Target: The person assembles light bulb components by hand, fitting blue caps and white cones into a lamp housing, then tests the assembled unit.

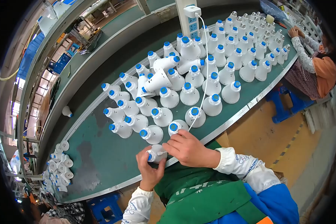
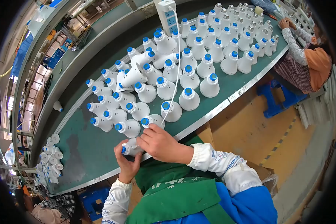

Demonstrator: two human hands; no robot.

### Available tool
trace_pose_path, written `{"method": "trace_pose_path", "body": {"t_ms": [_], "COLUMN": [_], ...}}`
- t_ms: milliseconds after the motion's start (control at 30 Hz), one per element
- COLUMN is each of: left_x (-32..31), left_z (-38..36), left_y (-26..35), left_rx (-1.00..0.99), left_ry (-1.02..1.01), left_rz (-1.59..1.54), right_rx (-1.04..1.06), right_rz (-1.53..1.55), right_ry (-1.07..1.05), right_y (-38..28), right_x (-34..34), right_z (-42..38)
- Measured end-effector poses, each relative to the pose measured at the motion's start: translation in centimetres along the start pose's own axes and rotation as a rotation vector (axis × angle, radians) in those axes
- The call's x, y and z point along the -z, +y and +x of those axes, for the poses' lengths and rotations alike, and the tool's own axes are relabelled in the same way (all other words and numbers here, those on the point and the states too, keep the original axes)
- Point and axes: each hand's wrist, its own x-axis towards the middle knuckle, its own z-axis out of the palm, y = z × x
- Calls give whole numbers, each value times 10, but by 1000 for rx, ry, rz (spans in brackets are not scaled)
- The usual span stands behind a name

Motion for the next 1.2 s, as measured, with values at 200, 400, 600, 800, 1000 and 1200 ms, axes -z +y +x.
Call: {"method": "trace_pose_path", "body": {"t_ms": [200,400,600,800,1000,1200], "left_x": [-1,3,-15,-15,-12,-19], "left_z": [1,8,15,12,16,11], "left_y": [3,20,30,18,28,22], "left_rx": [-1,9,78,70,127,135], "left_ry": [7,78,125,130,124,148], "left_rz": [-23,126,173,108,45,81], "right_rx": [4,-26,0,-16,0,-31], "right_rz": [-43,-10,-34,48,41,99], "right_ry": [-8,5,15,30,54,125], "right_y": [-6,-8,-9,-1,11,25], "right_x": [-2,-9,-14,2,8,-5], "right_z": [-7,-3,1,-11,-38,-51]}}
